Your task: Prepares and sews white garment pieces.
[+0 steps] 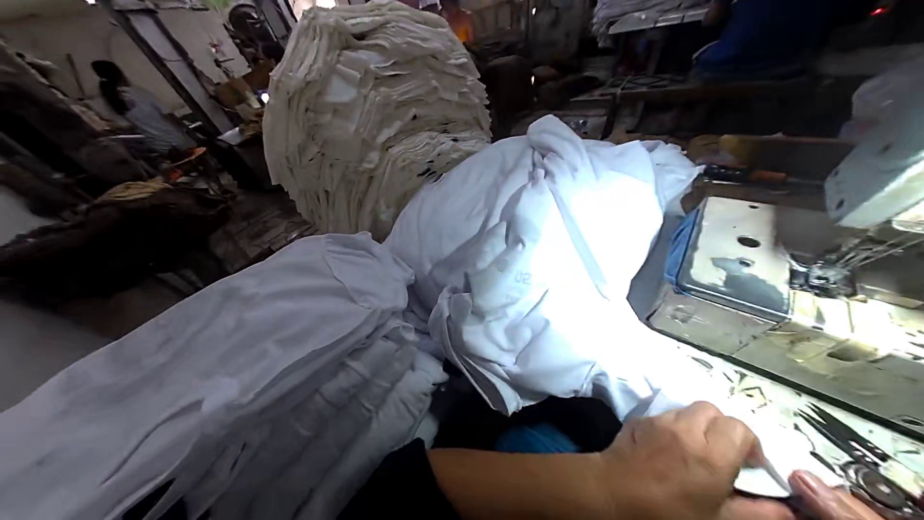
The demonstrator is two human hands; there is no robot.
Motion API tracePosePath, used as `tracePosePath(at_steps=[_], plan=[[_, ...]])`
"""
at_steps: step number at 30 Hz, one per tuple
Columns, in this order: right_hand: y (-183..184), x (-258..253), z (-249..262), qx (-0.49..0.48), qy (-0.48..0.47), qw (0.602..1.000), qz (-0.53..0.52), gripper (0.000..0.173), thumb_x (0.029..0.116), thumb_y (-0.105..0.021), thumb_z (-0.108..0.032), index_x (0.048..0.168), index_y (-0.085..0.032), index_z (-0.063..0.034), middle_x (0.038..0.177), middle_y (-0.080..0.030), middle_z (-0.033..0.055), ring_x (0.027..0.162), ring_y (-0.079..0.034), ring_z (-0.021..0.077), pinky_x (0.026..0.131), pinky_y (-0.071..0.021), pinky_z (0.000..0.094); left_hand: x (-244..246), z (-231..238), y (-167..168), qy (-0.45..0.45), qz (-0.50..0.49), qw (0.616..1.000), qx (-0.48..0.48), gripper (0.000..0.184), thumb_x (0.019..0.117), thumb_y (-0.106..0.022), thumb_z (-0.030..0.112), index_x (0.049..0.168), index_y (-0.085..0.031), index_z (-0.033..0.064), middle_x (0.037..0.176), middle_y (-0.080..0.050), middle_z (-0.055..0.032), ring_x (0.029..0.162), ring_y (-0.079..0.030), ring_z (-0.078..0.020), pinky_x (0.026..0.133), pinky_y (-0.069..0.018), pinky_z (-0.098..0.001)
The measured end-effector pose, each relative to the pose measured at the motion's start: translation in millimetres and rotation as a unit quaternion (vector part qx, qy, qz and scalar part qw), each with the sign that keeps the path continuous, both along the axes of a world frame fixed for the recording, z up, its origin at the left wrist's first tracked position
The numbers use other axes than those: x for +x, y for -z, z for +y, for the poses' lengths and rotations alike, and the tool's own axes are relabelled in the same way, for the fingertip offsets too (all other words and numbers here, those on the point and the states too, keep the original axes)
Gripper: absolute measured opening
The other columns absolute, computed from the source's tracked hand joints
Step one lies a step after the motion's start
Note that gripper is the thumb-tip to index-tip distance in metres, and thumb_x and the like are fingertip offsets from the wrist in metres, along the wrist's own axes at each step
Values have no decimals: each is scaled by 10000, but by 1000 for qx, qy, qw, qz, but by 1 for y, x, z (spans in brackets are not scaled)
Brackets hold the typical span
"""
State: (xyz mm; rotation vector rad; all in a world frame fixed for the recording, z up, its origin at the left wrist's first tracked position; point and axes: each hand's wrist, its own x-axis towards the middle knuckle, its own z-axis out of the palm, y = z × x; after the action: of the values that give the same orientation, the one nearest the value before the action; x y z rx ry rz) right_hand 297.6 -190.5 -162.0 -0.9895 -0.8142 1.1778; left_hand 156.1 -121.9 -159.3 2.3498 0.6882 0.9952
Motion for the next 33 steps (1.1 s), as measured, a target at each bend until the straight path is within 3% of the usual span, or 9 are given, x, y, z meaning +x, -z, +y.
tracePosePath(at_steps=[3, 7, 12, 16, 18, 21, 26, 29, 33], plan=[[-5, -5, 4, -4, -11, 999, 36, 422, 1080, -298, -115, 950, -690, -203, 893, -765, -82, 822, -724, 41, 807, -612, 254, -1, 23, 6, 3, -51, 998, 25, 91, 862, -681, 8, 908, -717, -61, 851, -715, -171, 785, -719, -258, 709, -584, -378], [4, -1, -3, 47, 0, 998, -51, 273, 1015, -520, -6, 1080, -733, -164, 1025, -782, -69, 950, -748, 93, 916, -618, 329, -6, 30, 1, 83, -131, 977, -147, 102, 896, -651, -18, 869, -715, -94, 767, -696, -151, 701, -664, -157, 669, -535, -297], [14, 5, -2, 118, 93, 964, -219, 209, 962, -620, 17, 1025, -709, -162, 972, -741, -191, 898, -708, -18, 849, -616, 243, -11, 25, -8, 135, -146, 934, -296, 115, 932, -644, -17, 920, -711, -110, 782, -687, -114, 712, -629, -80, 694, -512, -246], [21, 15, -1, 95, 110, 982, -123, 291, 962, -528, 42, 996, -681, -203, 923, -751, -163, 831, -715, 2, 787, -618, 234, -11, 22, -14, 146, -145, 889, -409, 127, 966, -608, -28, 972, -708, -107, 822, -698, -89, 712, -654, -58, 706, -562, -235], [20, 16, -4, 85, 84, 990, -79, 241, 979, -565, -1, 1135, -615, -176, 1017, -741, -141, 892, -712, 24, 806, -611, 243, -9, 20, -13, 154, -122, 888, -416, 151, 985, -587, -14, 1001, -704, -108, 845, -699, -94, 732, -661, -63, 728, -572, -240], [14, 5, -11, 75, 136, 979, -130, 573, 864, -715, 15, 1328, -396, -95, 1165, -663, -137, 972, -696, 5, 820, -622, 210, -1, 11, -6, 140, -100, 896, -409, 203, 1016, -532, 27, 1006, -678, -113, 799, -669, -89, 683, -632, -69, 672, -547, -239], [43, 17, -11, -24, 224, 944, -240, 522, 810, -672, -12, 1298, -495, 49, 904, -659, -13, 662, -635, -11, 569, -563, 185, -10, 41, -36, 116, -323, 751, -564, 248, 1064, -429, 95, 1084, -676, 97, 919, -738, -14, 864, -722, -107, 866, -599, -304], [39, 25, -13, -11, 111, 994, -19, 123, 941, -640, -21, 1047, -697, -47, 920, -744, 23, 751, -737, 118, 684, -655, 305, -35, 48, -38, 124, -402, 726, -543, 238, 1050, -499, 204, 1117, -723, 159, 1021, -747, -38, 963, -726, -133, 891, -601, -333], [18, 25, -3, 9, -9, 950, 311, 203, 975, -672, -279, 1018, -775, -110, 1010, -773, 64, 959, -746, 138, 890, -618, 330, -80, 49, -22, 50, -325, 803, -498, 129, 969, -647, 235, 907, -739, 169, 761, -699, 39, 682, -674, -18, 645, -583, -197]])
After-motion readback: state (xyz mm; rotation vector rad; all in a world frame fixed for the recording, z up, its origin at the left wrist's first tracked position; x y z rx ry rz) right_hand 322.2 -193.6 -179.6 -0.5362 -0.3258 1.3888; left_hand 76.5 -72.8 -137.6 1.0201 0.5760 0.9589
